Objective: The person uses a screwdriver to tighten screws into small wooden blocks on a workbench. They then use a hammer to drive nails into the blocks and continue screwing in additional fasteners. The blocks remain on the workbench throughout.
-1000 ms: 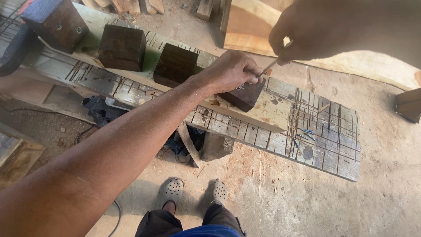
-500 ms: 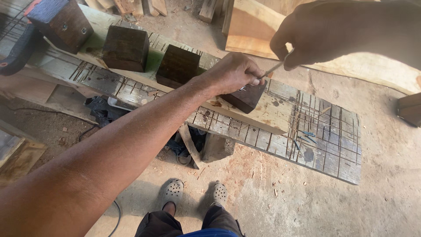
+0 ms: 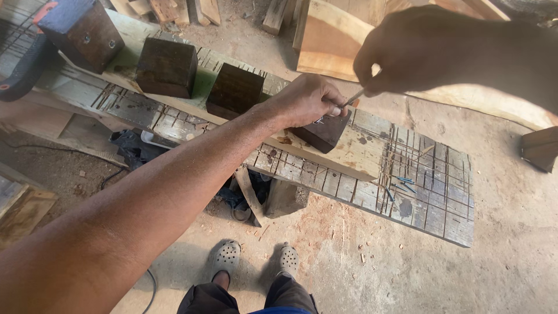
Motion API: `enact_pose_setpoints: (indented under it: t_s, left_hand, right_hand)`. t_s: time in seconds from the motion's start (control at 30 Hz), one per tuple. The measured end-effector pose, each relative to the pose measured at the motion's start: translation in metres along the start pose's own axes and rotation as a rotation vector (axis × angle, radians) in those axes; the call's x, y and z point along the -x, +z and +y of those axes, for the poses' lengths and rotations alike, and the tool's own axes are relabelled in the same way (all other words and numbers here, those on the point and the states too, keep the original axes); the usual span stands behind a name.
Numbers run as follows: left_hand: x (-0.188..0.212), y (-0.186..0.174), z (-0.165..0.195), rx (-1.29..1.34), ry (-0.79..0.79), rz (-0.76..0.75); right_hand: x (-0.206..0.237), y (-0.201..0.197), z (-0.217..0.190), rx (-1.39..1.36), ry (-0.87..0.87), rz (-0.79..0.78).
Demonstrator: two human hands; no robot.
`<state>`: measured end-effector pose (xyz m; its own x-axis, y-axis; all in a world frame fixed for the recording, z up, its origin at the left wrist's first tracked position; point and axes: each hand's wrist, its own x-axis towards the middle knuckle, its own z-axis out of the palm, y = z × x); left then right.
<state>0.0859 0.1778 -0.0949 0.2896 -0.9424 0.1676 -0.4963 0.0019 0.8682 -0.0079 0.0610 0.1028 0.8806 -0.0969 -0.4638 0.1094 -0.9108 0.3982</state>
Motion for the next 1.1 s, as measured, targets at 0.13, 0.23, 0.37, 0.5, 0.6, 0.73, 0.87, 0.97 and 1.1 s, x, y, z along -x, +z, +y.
enact_pose_setpoints:
  t_s: [0.13, 0.23, 0.37, 0.5, 0.6, 0.73, 0.87, 0.97, 1.1]
  left_hand:
    - [0.005, -0.001, -0.004, 0.030, -0.032, 0.011]
    - [0.006, -0.004, 0.005, 0.106, -0.057, 0.015]
    - [0.007, -0.006, 0.014, -0.004, -0.034, 0.017]
    - [0.005, -0.003, 0.007, 0.016, -0.049, 0.021]
    - [0.005, -0.001, 0.000, 0.035, -0.022, 0.029]
    - [0.007, -0.007, 0.008, 0.059, -0.068, 0.024]
    - [0.010, -0.011, 0.019, 0.031, -0.095, 0.012]
    - [0.008, 0.000, 0.014, 0.045, -0.084, 0.014]
    - [0.007, 0.002, 0.002, 0.024, -0.036, 0.016]
  right_hand:
    - [-0.031, -0.015, 0.008, -0.197, 0.183, -0.222]
    - [-0.028, -0.026, 0.009, -0.354, 0.179, -0.272]
    - [-0.011, -0.027, -0.001, -0.235, 0.281, -0.286]
    - [-0.007, -0.015, -0.004, 0.018, 0.078, -0.138]
    - [-0.019, -0.013, 0.005, -0.155, 0.171, -0.213]
    - [-0.035, -0.027, 0.013, -0.390, 0.200, -0.320]
    - [-0.022, -0.028, 0.006, -0.225, 0.225, -0.295]
    - [-0.007, -0.014, 0.003, 0.003, -0.023, -0.084]
    - [-0.020, -0.009, 0.007, -0.177, 0.142, -0.264]
